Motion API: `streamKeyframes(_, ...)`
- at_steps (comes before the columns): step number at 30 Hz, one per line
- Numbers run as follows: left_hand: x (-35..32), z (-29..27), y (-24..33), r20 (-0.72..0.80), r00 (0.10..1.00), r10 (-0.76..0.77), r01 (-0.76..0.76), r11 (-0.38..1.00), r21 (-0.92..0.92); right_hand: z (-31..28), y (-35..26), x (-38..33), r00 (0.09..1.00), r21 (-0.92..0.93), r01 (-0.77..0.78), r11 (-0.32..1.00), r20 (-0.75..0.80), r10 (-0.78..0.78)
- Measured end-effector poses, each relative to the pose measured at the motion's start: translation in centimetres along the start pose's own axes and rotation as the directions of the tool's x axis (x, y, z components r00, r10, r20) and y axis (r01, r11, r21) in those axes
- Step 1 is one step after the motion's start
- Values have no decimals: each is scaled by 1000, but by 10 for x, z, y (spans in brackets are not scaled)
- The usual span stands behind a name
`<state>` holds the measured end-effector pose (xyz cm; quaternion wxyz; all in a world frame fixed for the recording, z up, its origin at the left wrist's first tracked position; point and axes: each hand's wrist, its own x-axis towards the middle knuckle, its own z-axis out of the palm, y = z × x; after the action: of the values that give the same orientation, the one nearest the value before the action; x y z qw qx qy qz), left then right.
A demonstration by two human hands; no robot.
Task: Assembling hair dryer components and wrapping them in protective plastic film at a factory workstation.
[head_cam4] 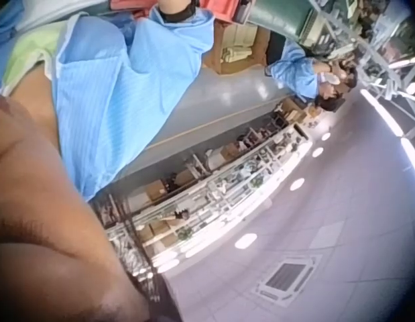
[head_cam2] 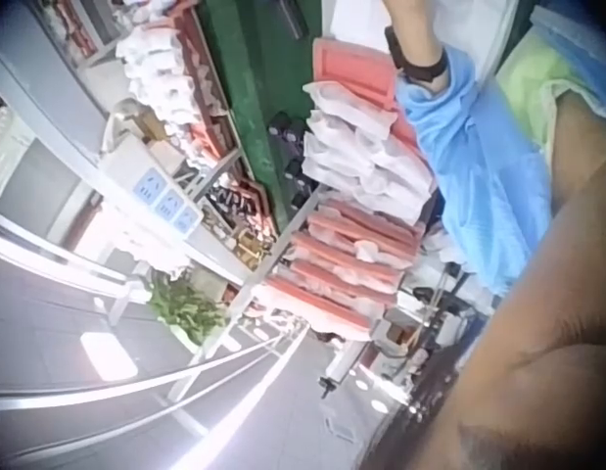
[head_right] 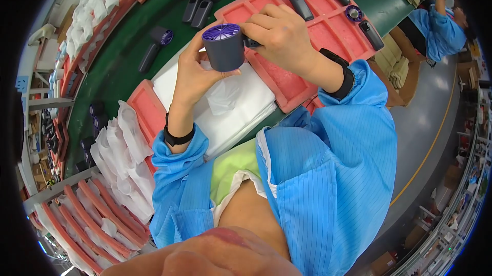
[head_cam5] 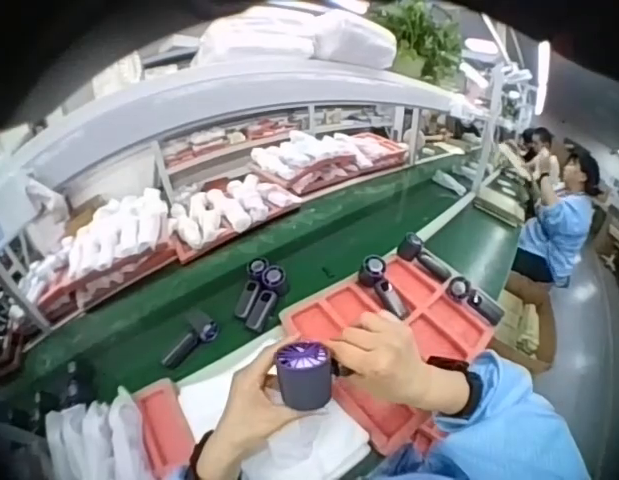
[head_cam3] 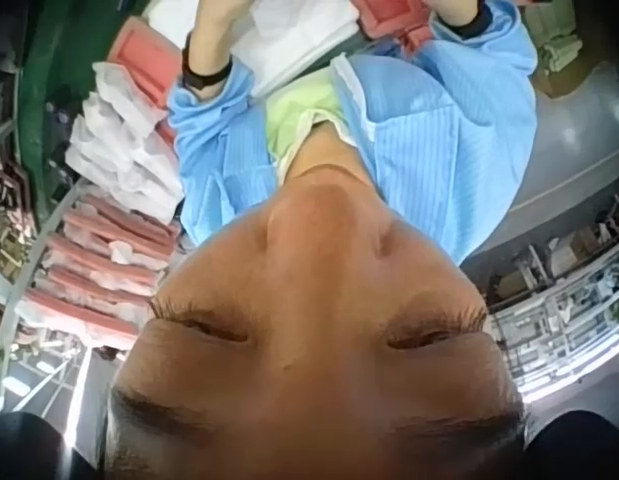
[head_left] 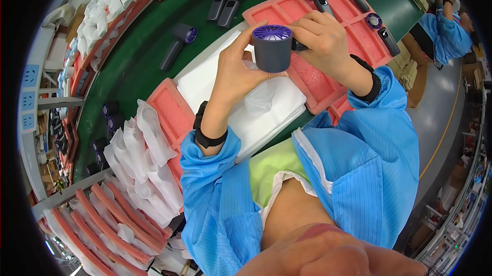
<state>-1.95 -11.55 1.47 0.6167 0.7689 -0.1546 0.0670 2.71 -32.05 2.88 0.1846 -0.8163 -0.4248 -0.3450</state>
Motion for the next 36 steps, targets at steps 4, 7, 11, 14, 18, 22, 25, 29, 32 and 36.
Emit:
streamKeyframes(4,-2,-1,-5,3,1000,11,-11,1000,-28,7,-13,-2,991,68,-99,993,93,93)
streamKeyframes(7,0,-2,-6,-49,997,58,-62,994,-88,8,-30,0,972,100,-197,975,152,180)
streamKeyframes(11,1,-8,-1,-95,995,-29,17,992,-125,14,-40,0,940,147,-312,939,194,281)
streamKeyframes(14,5,-5,-7,-205,974,96,-154,945,-289,16,-45,0,935,226,-329,917,212,283)
streamKeyframes(18,3,-9,-13,-200,978,60,-123,939,-322,6,-61,5,908,339,-400,851,270,319)
streamKeyframes(22,3,-11,-13,-190,981,46,-106,942,-319,5,-61,6,890,353,-429,832,321,322)
streamKeyframes(25,4,-11,-15,-196,979,57,-121,934,-335,6,-56,3,893,447,-436,781,322,314)
streamKeyframes(29,4,-16,-24,-154,987,41,-92,936,-340,-2,-38,8,557,610,-721,-330,793,249)
streamKeyframes(32,4,-17,-27,-108,994,-9,-26,948,-318,7,-20,5,551,529,-558,-640,812,190)
streamKeyframes(36,1,-17,-27,-1,991,-136,131,959,-252,5,-21,8,617,566,-426,-706,752,231)
